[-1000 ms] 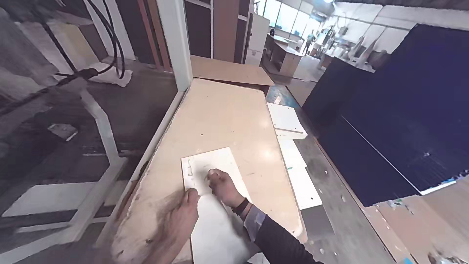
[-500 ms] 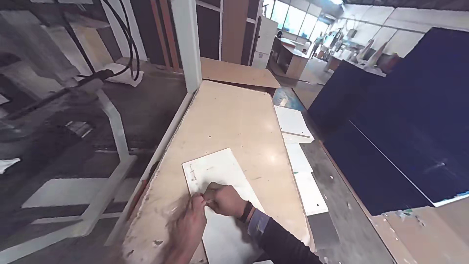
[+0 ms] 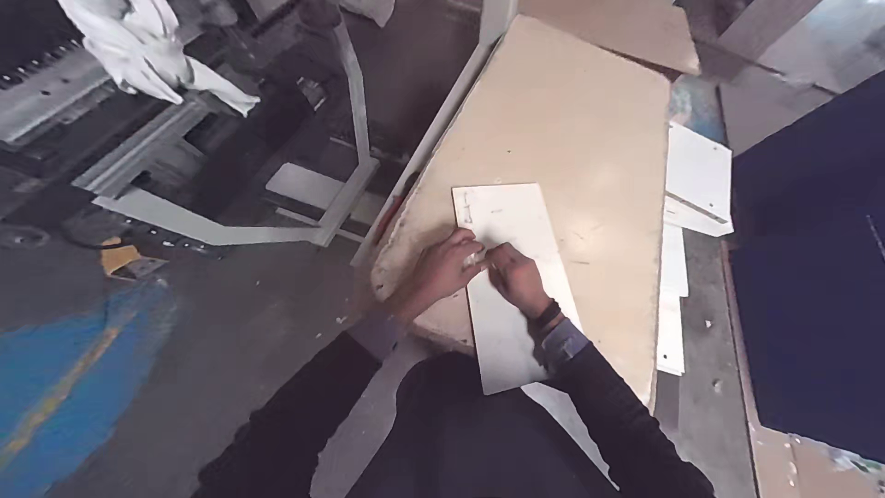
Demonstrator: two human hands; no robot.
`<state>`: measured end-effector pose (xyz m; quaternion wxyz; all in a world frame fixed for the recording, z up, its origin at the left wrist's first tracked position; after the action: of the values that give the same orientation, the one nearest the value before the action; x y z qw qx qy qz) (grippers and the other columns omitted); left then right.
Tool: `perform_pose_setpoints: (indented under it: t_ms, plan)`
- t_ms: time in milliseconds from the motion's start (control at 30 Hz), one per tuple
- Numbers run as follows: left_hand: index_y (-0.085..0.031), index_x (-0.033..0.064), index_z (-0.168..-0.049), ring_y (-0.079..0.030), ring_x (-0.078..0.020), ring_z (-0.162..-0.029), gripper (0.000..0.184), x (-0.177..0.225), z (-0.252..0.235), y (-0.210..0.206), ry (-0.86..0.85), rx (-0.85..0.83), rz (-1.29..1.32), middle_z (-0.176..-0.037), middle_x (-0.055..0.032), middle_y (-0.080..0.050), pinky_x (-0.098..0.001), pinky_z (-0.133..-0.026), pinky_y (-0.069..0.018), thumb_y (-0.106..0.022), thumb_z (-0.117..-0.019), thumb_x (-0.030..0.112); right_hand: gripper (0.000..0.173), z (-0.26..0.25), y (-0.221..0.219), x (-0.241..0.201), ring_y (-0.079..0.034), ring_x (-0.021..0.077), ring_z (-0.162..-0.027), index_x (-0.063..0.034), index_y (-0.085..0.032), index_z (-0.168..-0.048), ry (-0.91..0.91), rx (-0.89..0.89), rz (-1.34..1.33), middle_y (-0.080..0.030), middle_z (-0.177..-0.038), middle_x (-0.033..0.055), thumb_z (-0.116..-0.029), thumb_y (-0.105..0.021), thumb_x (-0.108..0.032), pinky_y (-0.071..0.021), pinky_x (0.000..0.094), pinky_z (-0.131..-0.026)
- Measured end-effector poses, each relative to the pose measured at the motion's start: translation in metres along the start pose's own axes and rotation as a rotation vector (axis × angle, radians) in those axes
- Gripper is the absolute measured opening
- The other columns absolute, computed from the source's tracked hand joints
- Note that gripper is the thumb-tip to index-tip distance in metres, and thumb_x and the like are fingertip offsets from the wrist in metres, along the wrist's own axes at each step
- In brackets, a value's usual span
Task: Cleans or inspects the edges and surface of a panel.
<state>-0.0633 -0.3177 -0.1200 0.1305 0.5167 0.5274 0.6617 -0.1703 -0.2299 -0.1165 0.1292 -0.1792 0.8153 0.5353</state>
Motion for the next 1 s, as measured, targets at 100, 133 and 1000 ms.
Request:
perform_pose_setpoints:
  t_ms: [100,133,1000]
  plan:
    - [-0.075,0.0179,-0.113,-0.072,-0.0258,-0.093,0.02,0.007,-0.002,0.005,-0.098,0.01,-0.111,-0.127,-0.003,-0.068,-0.0524,-0.074,-0.0597,-0.062,-0.1021,0.029,0.015,0.001,0.008,-0.002,-0.07,0.0235,-0.086,-0.0044,-0.072,-0.103,-0.002,0.057,0.003,-0.069,-0.099,0.0116,-0.0958,-0.061,-0.01,-0.061,0.0398,-0.069]
    - [-0.075,0.018,-0.113,-0.072,-0.0267,-0.09,0.02,0.007,-0.003,0.004,-0.126,0.014,-0.15,-0.125,-0.003,-0.068,-0.0529,-0.072,-0.0592,-0.06,-0.103,0.026,0.015,0.002,0.012,-0.001,-0.07,0.0244,-0.086,-0.0033,-0.072,-0.102,-0.016,0.097,-0.001,-0.068,-0.099,0.0126,-0.0958,-0.061,-0.01,-0.0609,0.0403,-0.069]
    - [-0.065,0.0062,-0.114,-0.066,-0.032,-0.069,0.015,0.034,-0.008,-0.011,-0.027,-0.002,-0.356,-0.118,-0.014,-0.062,-0.0495,-0.056,-0.0557,-0.056,-0.1045,0.014,0.014,0.031,0.043,0.079,-0.064,0.0115,-0.063,-0.0148,-0.056,-0.114,-0.717,0.508,-1.12,-0.065,-0.077,0.0003,-0.1087,-0.048,-0.025,-0.0582,0.0303,-0.062]
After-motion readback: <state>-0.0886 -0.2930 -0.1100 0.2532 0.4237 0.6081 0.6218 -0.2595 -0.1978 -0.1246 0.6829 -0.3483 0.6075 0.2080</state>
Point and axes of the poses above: each hand's wrist, its own z-axis away from the middle knuckle, its own y-axis out of the back of the hand, x = y × z, the point moved 8 cm from there along -z, towards the middle knuckle
